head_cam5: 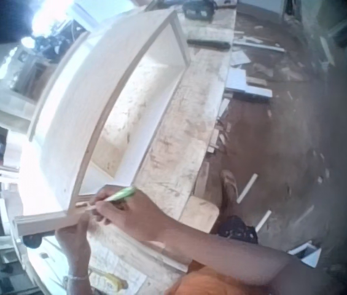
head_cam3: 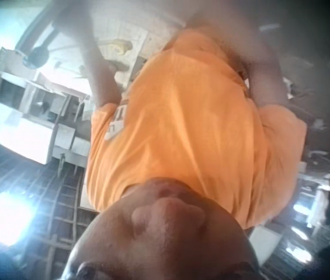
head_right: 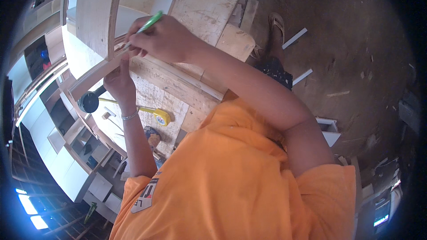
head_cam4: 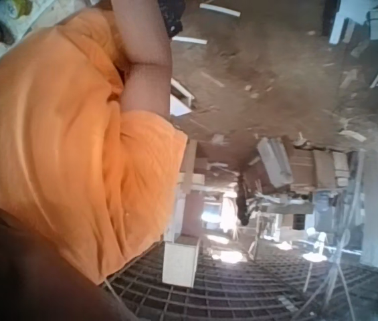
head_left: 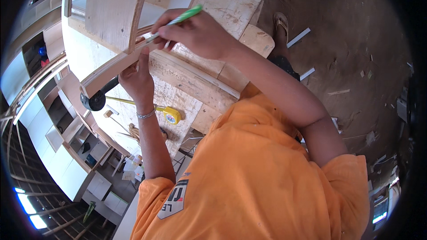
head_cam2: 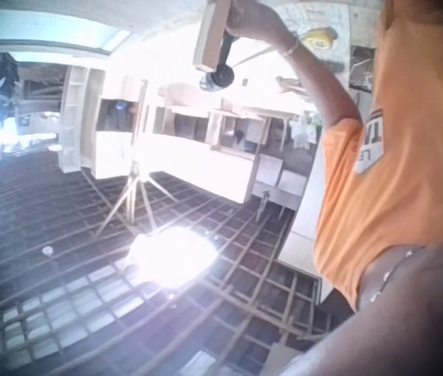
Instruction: The person assembles a wooden shelf unit by using a power drill to drive screws into the joints, marking a piece of wood with a pencil, and cutting the wood with a hand saw before fitting it into place.
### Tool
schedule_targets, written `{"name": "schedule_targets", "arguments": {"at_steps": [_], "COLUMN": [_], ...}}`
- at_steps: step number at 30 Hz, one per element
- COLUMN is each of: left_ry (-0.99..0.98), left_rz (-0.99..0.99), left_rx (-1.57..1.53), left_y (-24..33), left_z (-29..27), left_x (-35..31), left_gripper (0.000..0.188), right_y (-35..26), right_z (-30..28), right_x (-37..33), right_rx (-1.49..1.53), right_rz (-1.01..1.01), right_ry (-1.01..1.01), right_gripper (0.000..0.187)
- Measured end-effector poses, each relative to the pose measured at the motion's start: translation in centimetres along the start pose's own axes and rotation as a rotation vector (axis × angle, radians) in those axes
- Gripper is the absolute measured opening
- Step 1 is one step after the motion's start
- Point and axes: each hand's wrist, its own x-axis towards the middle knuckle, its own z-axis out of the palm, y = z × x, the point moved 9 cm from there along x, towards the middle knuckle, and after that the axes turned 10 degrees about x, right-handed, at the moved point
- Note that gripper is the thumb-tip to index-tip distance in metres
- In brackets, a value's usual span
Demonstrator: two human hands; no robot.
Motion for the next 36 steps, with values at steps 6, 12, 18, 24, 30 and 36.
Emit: {"name": "schedule_targets", "arguments": {"at_steps": [6, 12, 18, 24, 30, 36], "left_ry": [-0.053, -0.029, 0.003, 0.003, 0.003, 0.070], "left_rz": [0.036, 0.118, 0.082, 0.093, 0.073, 0.023], "left_rx": [0.031, 0.010, 0.079, 0.017, -0.012, 0.035], "left_y": [1.2, -0.3, -0.3, 0.3, -0.1, 0.6], "left_z": [0.1, -0.1, -0.5, -0.4, -0.3, -0.3], "left_x": [0.0, 0.0, -0.1, -0.2, -0.1, -0.6], "left_gripper": [0.028, 0.026, 0.021, 0.018, 0.019, 0.026], "right_y": [0.5, 1.4, 2.0, 2.3, 1.5, 1.8], "right_z": [1.8, 2.1, 2.4, 2.8, 1.8, -0.4], "right_x": [1.4, 1.0, 0.1, -0.2, -0.2, -1.4], "right_rx": [-0.145, -0.108, 0.010, 0.067, -0.027, -0.029], "right_rz": [0.002, 0.036, -0.011, -0.031, -0.053, -0.009], "right_ry": [-0.019, -0.008, 0.024, 0.074, 0.040, 0.081], "right_gripper": [0.022, 0.023, 0.024, 0.023, 0.023, 0.023]}}
